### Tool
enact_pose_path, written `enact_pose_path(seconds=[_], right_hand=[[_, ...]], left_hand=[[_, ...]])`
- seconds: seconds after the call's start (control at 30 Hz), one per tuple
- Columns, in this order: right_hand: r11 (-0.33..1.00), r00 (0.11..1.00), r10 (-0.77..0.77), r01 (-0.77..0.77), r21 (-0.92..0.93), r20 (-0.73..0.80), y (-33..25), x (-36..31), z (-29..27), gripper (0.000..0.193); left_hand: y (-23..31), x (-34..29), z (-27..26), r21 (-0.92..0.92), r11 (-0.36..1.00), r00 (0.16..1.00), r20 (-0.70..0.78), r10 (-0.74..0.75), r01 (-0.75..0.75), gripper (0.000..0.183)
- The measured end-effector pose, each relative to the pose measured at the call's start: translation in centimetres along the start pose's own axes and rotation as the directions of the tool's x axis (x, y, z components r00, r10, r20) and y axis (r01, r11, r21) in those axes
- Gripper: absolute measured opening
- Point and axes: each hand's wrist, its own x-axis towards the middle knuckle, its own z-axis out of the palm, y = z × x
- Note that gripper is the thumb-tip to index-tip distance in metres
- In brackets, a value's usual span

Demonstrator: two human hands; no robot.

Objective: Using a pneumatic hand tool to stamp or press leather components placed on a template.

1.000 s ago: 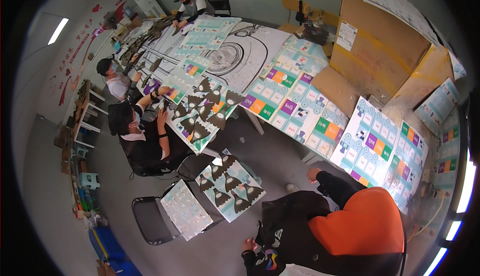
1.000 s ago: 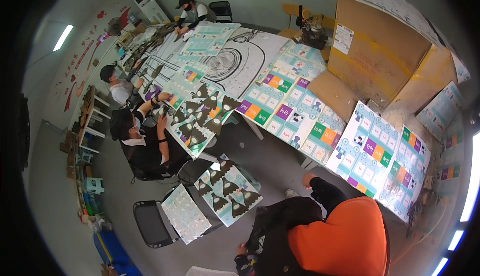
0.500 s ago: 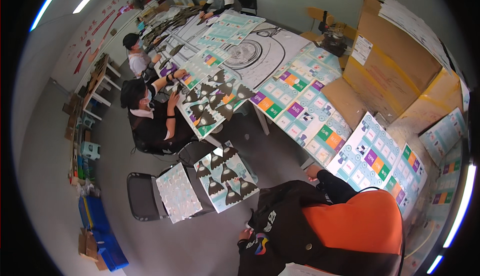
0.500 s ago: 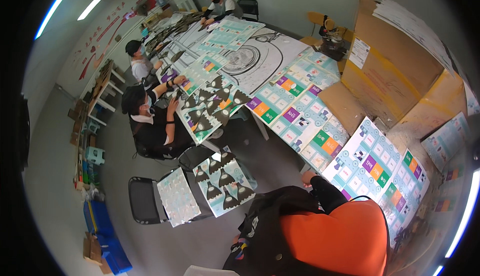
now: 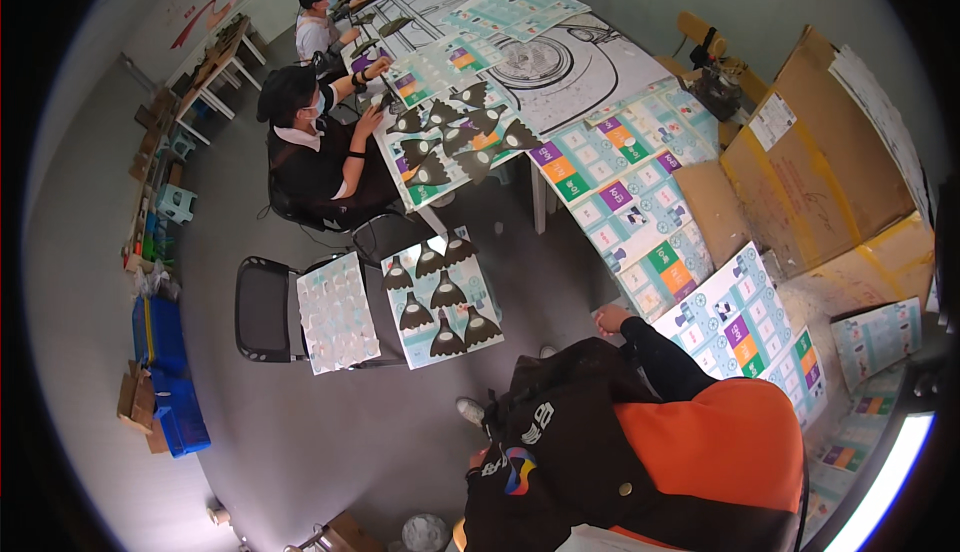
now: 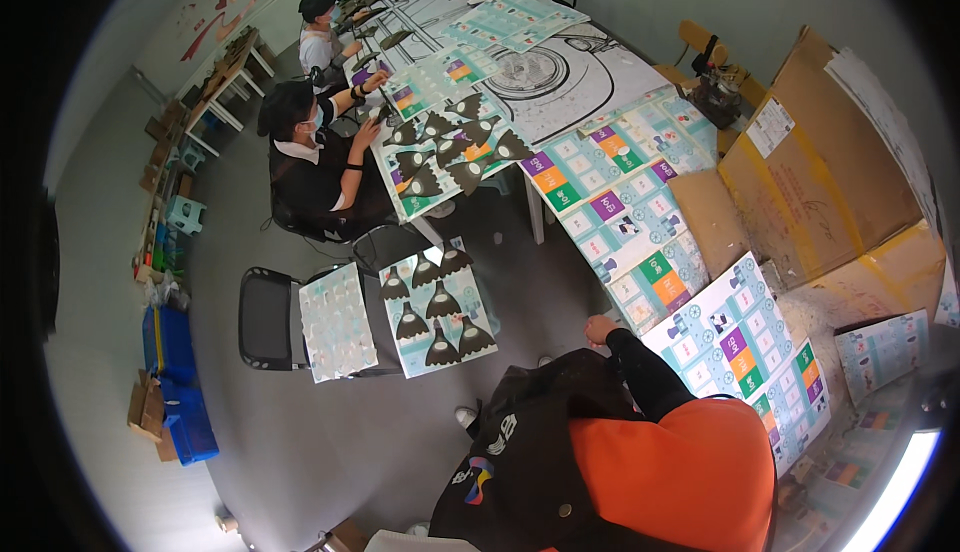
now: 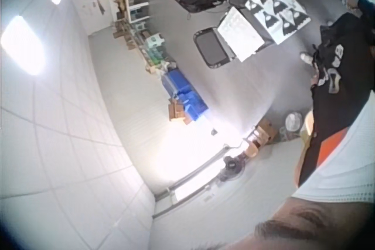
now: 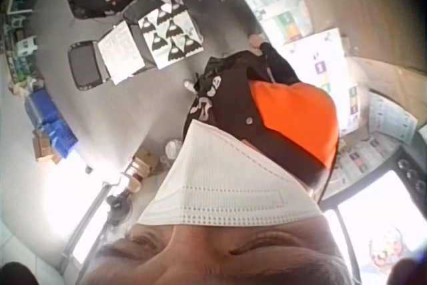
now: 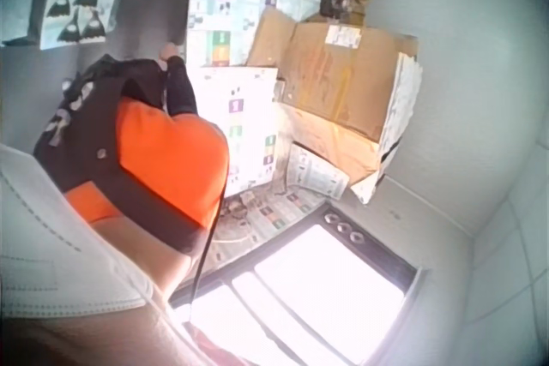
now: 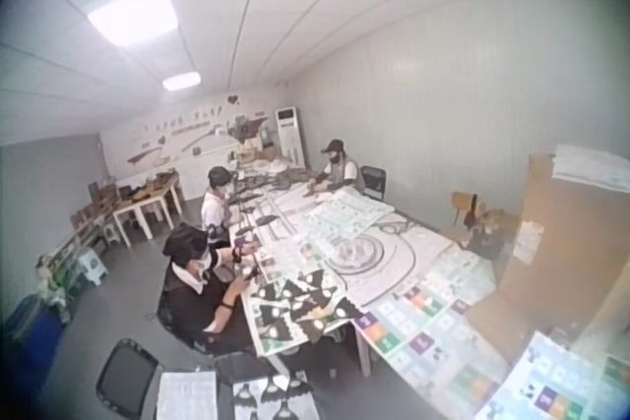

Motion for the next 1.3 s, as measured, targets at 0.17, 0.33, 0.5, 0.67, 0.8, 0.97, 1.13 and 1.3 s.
enact_pose_path(seconds=[0.17,0.33,0.5,0.67,0.8,0.97,1.13,1.3], right_hand=[[0.59,0.868,-0.489,0.398,-0.702,0.08,5.5,2.7,0.6,0.017],[0.873,0.992,-0.022,0.081,-0.481,0.127,-0.3,2.1,2.8,0.019],[0.818,0.971,-0.236,0.177,-0.547,-0.037,2.1,0.8,2.1,0.029],[0.852,0.946,-0.256,0.125,-0.509,-0.197,3.3,0.0,0.1,0.028],[0.929,0.908,-0.058,-0.103,-0.356,-0.415,1.8,-2.7,-3.5,0.033],[0.976,0.753,0.202,-0.208,0.064,-0.627,0.2,-7.2,-6.9,0.041],[0.976,0.803,0.163,-0.214,-0.023,-0.573,0.9,-7.7,-6.9,0.042],[0.969,0.863,-0.002,-0.123,-0.213,-0.505,1.5,-6.1,-4.7,0.036]], left_hand=[[5.6,2.9,-3.7,0.061,0.991,0.991,0.075,0.114,-0.118,0.029],[11.4,9.8,-7.7,0.188,0.939,0.948,0.196,0.252,-0.289,0.029],[12.7,12.7,-8.6,0.239,0.897,0.915,0.255,0.312,-0.372,0.029],[13.2,13.0,-9.0,0.261,0.884,0.91,0.267,0.319,-0.386,0.028],[14.2,12.6,-8.9,0.27,0.883,0.912,0.263,0.315,-0.383,0.028],[13.2,12.1,-8.5,0.272,0.888,0.92,0.241,0.309,-0.37,0.027],[12.5,10.4,-8.2,0.24,0.92,0.948,0.151,0.28,-0.31,0.027],[11.2,7.6,-8.1,0.182,0.96,0.976,0.008,0.217,-0.215,0.027]])
